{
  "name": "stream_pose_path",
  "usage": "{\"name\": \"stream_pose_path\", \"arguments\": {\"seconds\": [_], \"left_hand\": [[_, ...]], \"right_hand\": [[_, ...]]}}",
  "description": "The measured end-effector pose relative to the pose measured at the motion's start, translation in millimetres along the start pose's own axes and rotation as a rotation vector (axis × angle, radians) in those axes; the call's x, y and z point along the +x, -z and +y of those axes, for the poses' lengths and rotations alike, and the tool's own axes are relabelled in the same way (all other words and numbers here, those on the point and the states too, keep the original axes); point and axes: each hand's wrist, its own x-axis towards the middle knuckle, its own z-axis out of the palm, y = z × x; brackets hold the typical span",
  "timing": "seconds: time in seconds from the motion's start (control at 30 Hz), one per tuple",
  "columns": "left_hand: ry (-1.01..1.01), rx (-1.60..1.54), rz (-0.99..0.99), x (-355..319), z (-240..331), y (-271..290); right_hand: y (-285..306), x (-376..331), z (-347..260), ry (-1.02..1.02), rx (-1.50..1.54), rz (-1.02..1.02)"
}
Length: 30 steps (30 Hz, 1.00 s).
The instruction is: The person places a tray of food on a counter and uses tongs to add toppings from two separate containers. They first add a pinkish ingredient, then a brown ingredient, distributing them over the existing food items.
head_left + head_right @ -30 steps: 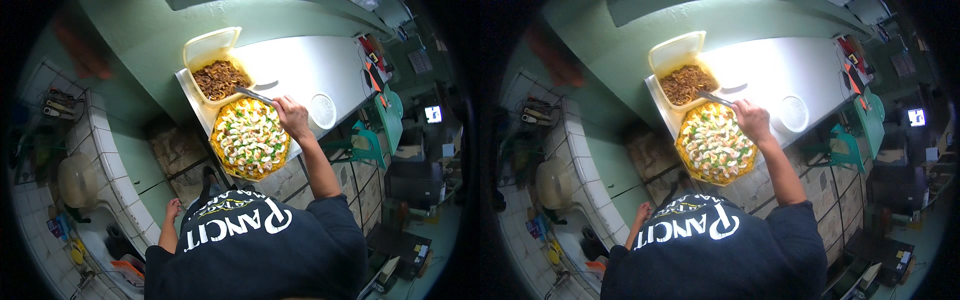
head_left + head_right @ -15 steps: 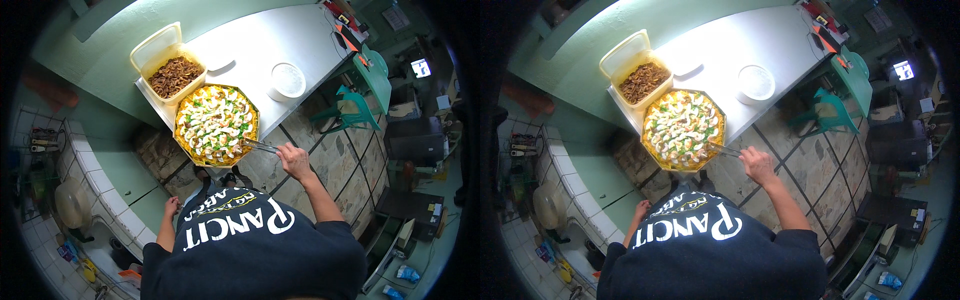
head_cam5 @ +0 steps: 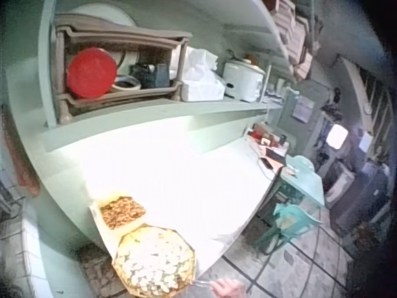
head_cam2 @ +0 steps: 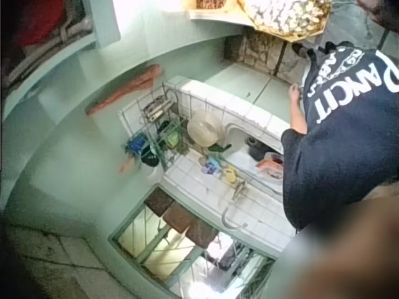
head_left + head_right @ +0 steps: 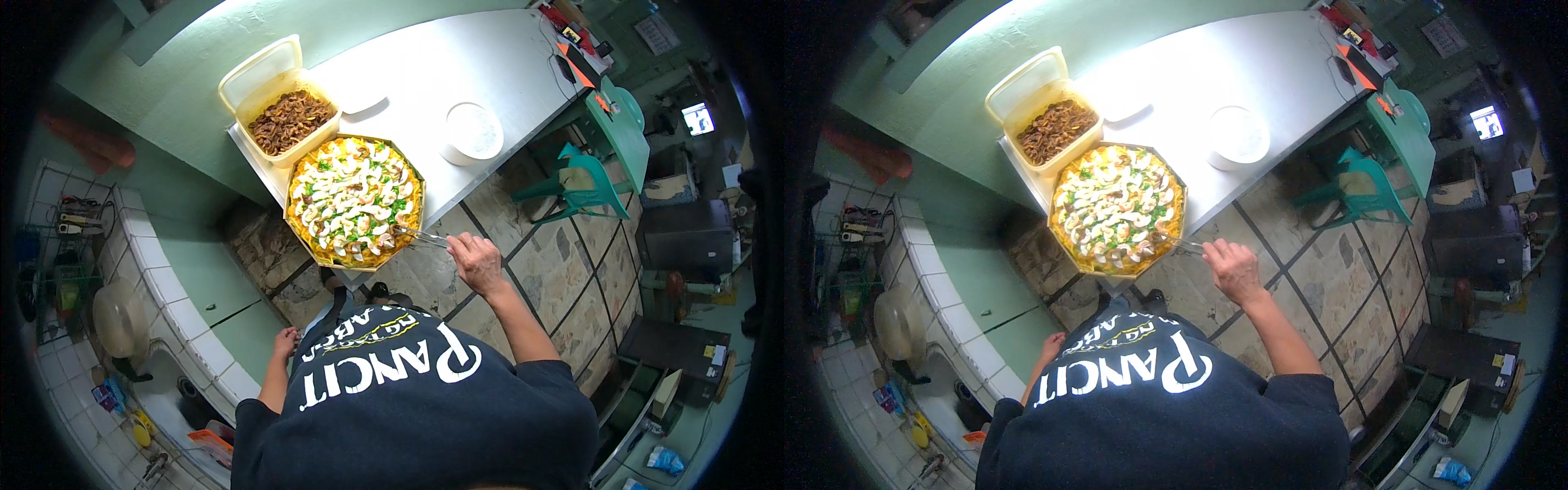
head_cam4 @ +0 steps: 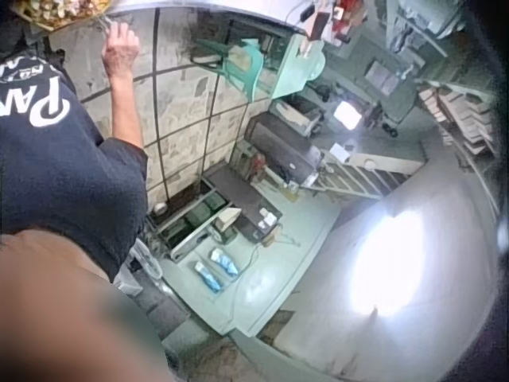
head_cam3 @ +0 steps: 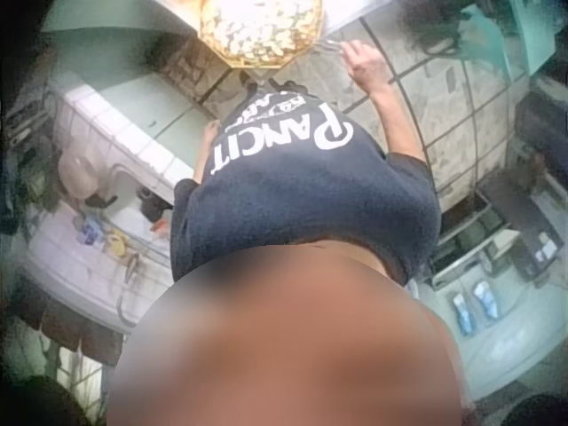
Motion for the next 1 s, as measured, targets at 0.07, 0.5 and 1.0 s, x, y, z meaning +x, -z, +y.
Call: {"name": "stream_pose_path", "arguments": {"seconds": [0.07,0.5,1.0], "left_hand": [[-0.002,-0.053,-0.008,2.5,-5.8,0.2],[0.04,-0.089,0.003,16.5,0.2,7.4],[0.047,-0.098,-0.002,22.8,-16.1,22.2]], "right_hand": [[-0.9,1.6,1.4,-0.034,0.044,-0.011],[19.1,25.6,-8.5,-0.287,0.348,-0.01],[5.6,7.1,-1.0,-0.135,0.11,-0.06]]}}
